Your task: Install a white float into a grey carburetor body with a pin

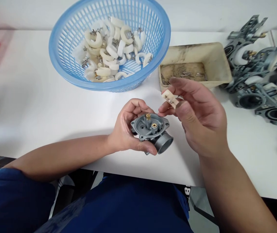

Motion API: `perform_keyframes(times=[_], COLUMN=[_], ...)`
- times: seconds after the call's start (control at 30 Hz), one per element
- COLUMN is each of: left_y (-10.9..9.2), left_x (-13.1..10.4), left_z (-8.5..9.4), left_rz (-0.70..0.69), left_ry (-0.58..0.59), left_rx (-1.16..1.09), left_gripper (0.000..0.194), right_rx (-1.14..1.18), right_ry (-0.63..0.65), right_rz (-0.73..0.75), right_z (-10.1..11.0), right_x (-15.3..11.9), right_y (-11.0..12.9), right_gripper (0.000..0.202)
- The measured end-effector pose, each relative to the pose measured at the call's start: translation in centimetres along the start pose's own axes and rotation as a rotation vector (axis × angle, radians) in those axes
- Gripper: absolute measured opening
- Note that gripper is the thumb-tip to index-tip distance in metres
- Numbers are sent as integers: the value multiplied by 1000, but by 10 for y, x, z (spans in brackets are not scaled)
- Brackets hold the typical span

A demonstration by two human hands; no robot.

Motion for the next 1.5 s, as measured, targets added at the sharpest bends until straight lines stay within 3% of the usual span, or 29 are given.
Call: perform_keyframes(times=[0.23, 0.43, 0.67, 0.8, 0.97, 1.1, 1.2, 1.37, 1.5], left_y=[10, 9, 10, 13, 17, 21, 24, 24, 18], left_x=[2, -1, -6, -7, -5, -5, -8, -8, -5], left_z=[3, -4, -6, -4, -2, -5, -11, -13, -11], left_rz=[204, 255, 412, 409, 431, 445, 425, 332, 240], left_ry=[-47, 39, 72, 37, 57, 138, 205, 235, 326], left_rx=[-91, -115, -165, -194, -210, -231, -264, -230, -179], left_gripper=[92, 74, 76, 71, 76, 97, 112, 91, 83], right_rx=[-19, -72, -205, -276, -410, -310, -304, -135, -82], right_ry=[-209, -181, -166, -122, 86, 238, 259, 258, 249], right_rz=[0, -107, -133, -124, 3, -16, -3, -73, -99], right_z=[3, 2, -1, -7, -13, -8, 2, 12, 10], right_x=[2, 1, -2, -5, -4, 1, 6, 7, 2], right_y=[-4, -14, -21, -22, -14, -13, -12, -14, -14], right_gripper=[26, 22, 28, 38, 42, 35, 34, 38, 44])
Point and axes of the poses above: each hand's wrist, its own x-axis towards the middle knuckle, its own z-axis out of the back of the hand, y = z × x, the point moved 6 cm from there along x, towards the middle knuckle, and after that the axes turned 1 degree about -x, right-handed, at the moved point
